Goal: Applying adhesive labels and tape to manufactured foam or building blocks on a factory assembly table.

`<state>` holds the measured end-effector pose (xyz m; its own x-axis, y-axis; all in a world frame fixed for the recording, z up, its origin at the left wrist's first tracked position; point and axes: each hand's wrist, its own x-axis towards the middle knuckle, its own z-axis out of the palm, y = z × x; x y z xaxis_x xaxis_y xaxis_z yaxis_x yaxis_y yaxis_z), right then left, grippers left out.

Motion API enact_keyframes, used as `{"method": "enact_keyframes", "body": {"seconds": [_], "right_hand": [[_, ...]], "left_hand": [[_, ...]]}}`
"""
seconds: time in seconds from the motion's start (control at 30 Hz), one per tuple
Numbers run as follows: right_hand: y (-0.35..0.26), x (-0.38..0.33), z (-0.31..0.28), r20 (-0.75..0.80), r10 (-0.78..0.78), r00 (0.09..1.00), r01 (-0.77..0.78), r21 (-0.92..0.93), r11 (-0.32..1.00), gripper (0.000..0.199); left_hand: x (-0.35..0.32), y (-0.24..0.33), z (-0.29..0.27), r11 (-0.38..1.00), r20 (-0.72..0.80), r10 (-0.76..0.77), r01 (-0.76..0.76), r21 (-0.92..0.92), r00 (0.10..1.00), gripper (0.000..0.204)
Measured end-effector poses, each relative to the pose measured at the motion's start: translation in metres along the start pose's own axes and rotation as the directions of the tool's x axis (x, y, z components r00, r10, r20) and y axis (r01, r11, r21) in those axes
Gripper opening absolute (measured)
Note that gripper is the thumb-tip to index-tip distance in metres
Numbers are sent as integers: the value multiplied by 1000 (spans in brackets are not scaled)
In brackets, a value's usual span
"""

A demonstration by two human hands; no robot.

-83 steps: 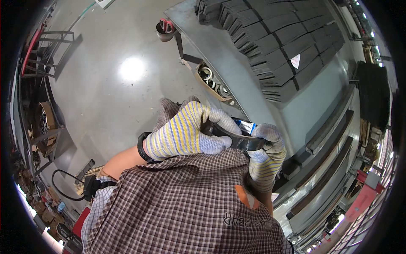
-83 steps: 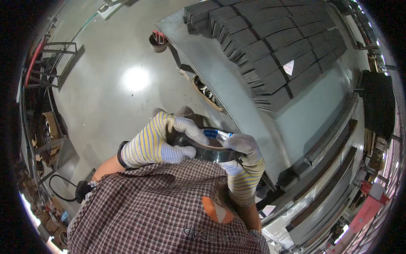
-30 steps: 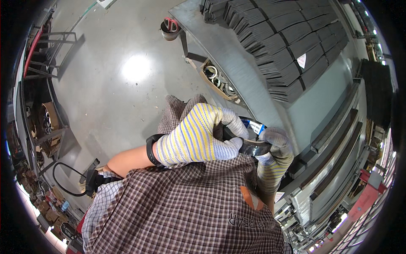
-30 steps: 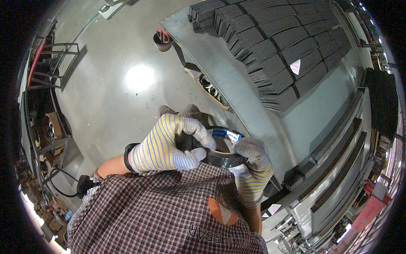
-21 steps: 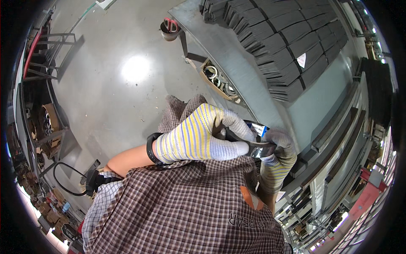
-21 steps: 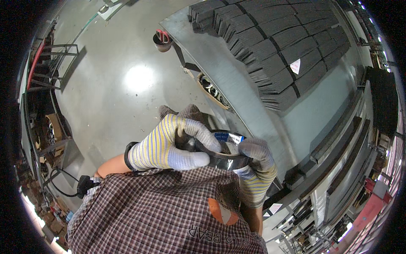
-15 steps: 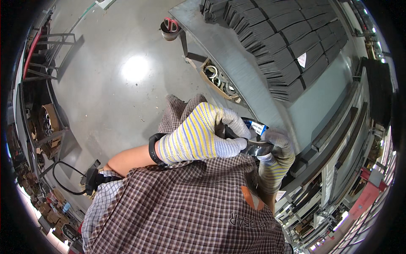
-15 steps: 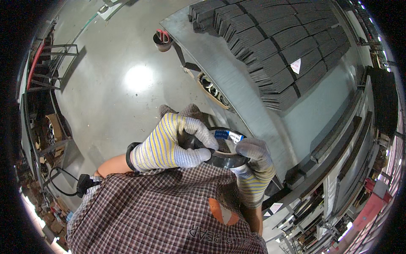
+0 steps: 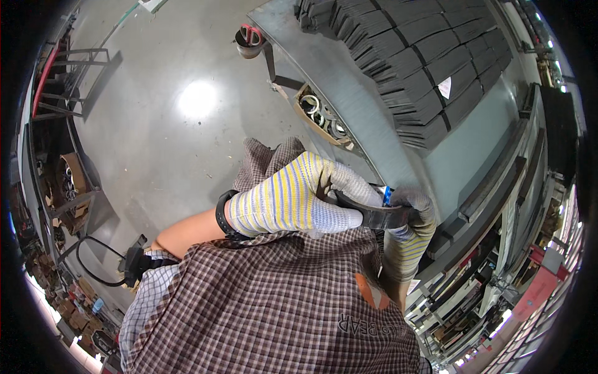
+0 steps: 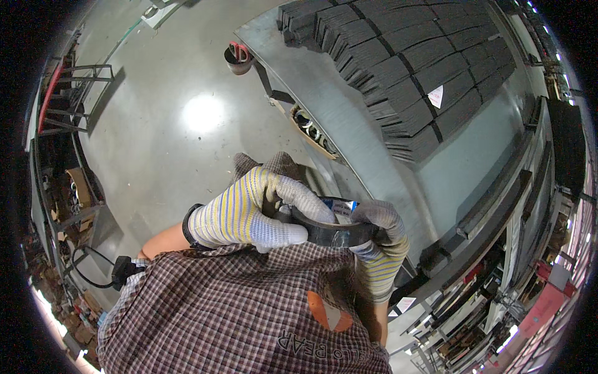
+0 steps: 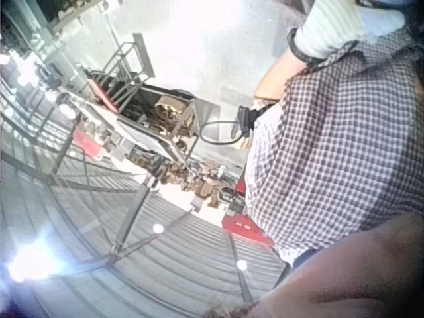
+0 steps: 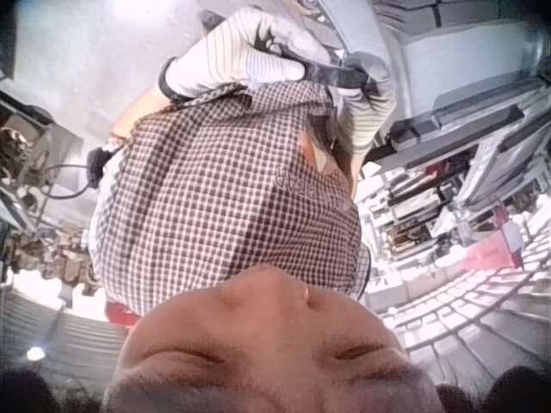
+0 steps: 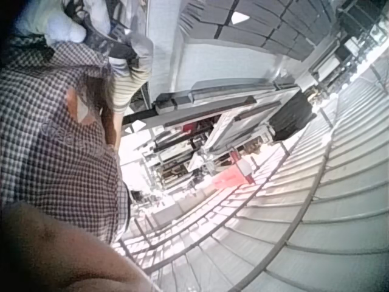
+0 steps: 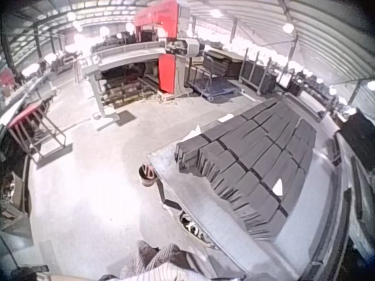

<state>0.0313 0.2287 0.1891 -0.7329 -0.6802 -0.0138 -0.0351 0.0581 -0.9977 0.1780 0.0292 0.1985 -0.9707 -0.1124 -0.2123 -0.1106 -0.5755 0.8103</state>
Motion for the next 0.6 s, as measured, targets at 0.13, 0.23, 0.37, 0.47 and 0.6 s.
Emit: {"method": "enact_keyframes", "body": {"seconds": [0.13, 0.23, 0.37, 0.47, 0.6], "right_hand": [[0, 1, -2, 13, -40, 999, 40, -3, 999, 41], [0, 1, -2, 16, -43, 999, 44, -25, 999, 40], [-1, 0, -2, 20, -71, 997, 71, -3, 997, 39], [-3, 0, -2, 29, -75, 997, 76, -34, 997, 39], [-6, -1, -2, 23, -75, 997, 75, -33, 997, 39]], "left_hand": [[-1, 1, 1, 999, 4, 13, -13, 45, 1000, 31], [2, -4, 3, 995, -1, 78, -78, 60, 997, 32], [3, -8, 4, 992, -4, 104, -104, 68, 995, 33], [2, -7, 3, 993, -2, 65, -65, 96, 998, 32], [-1, -2, 4, 996, -38, 35, -31, 81, 999, 30]]}}
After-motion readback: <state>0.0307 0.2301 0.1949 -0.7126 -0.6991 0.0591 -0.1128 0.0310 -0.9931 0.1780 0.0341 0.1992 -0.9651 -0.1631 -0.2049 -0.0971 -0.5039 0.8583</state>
